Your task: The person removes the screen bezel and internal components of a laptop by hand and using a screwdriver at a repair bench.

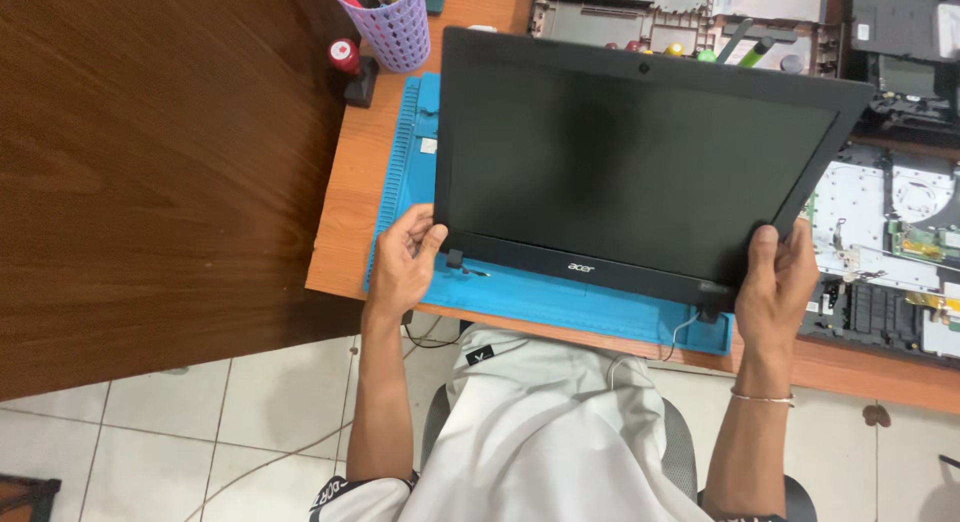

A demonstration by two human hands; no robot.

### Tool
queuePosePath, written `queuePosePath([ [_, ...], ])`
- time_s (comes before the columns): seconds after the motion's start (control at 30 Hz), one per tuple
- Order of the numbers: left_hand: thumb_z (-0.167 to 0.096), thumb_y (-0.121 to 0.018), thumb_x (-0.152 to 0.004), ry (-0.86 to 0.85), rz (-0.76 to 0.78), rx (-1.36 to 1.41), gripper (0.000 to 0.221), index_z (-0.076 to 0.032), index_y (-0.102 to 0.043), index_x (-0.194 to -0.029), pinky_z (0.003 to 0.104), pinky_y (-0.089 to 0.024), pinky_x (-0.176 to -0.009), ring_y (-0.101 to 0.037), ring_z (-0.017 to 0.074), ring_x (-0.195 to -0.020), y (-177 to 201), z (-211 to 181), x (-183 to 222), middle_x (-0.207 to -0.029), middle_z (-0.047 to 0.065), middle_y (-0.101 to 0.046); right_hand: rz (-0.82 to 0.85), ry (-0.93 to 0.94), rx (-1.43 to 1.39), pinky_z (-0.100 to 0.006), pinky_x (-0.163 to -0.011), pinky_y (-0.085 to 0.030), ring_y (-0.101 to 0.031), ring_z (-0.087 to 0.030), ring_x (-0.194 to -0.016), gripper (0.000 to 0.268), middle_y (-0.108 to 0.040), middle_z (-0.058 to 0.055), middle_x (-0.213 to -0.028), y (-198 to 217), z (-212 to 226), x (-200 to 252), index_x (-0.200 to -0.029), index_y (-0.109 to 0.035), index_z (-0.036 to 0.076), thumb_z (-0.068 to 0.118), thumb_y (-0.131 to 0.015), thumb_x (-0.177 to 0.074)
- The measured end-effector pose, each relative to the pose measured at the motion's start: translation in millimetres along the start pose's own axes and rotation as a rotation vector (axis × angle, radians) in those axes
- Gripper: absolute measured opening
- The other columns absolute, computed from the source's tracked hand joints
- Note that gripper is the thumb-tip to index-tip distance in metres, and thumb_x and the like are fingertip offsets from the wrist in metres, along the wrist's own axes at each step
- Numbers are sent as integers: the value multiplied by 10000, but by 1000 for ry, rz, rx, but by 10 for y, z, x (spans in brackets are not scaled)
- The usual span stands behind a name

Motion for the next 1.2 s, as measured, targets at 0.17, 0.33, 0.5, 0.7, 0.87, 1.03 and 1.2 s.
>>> queuePosePath([
  [0.17, -67, -591, -1046, -15, -36, 71, 428, -44, -570, -1473, 204, -382, -640, -439, 22, -744, 73, -365, 93, -879, -49, -549, 49, -13, -246, -213, -976, -473, -586, -69, -1074, 256, -665, -20, -1212, -19, -6, -17, -1365, -584, -33, 135, -516, -1184],
  [0.33, -167, -553, -1076, 8, -23, -117, 279, -52, -757, -1228, 234, -282, -552, -347, 35, -633, 137, -701, 189, -720, -54, -444, 119, -91, -316, -217, -1074, -458, -598, -122, -1204, 398, -616, -119, -1354, 36, 70, -95, -1442, -510, -91, 83, -521, -1085],
  [0.5, -436, -463, -1101, -330, 86, -197, 464, -80, -721, -1252, 238, -339, -617, -446, 73, -733, 267, -1048, 395, -918, -3, -551, 213, -251, -446, -249, -1115, -475, -605, -193, -1319, 564, -571, -191, -1505, 114, 19, -74, -1572, -441, -97, 76, -507, -1039],
  [0.7, -338, -579, -1088, -435, 6, -216, 305, -111, -729, -1226, 220, -530, -695, -604, 128, -828, 261, -1119, 464, -1006, 32, -646, 344, -486, -776, -233, -679, -564, -706, -225, -913, 410, -700, -244, -1230, 287, -301, -89, -1486, -502, -138, 106, -531, -1157],
  [0.87, -152, -632, -998, -495, -129, -337, 178, -110, -763, -1111, 213, -606, -728, -601, 218, -954, 207, -1218, 488, -1076, 140, -561, 49, -616, -950, -300, -825, -653, -772, -277, -986, 313, -709, -254, -1160, 227, -354, 71, -1296, -588, -166, 56, -536, -1083],
  [1.03, -59, -652, -1001, -557, -100, -239, 109, -60, -730, -1077, 276, -635, -837, -718, 232, -1094, 168, -1288, 447, -1069, 79, -738, 38, -596, -1073, -284, -896, -657, -766, -281, -955, 250, -714, -277, -1098, 270, -468, 64, -1217, -629, -186, 32, -553, -1122],
  [1.2, -51, -698, -970, -622, -183, -254, 56, -18, -687, -1015, 350, -601, -909, -729, 258, -1031, 168, -1273, 348, -1017, 85, -734, 58, -628, -1184, -247, -798, -651, -762, -240, -846, 224, -741, -232, -1033, 185, -370, -1, -1177, -626, -145, 60, -553, -1126],
])
Point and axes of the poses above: each hand's wrist, its own x-axis away from the middle knuckle, its own y-axis out of the back of the hand, z = x × y, the point moved 4 cm from there along -x, towards the middle knuckle
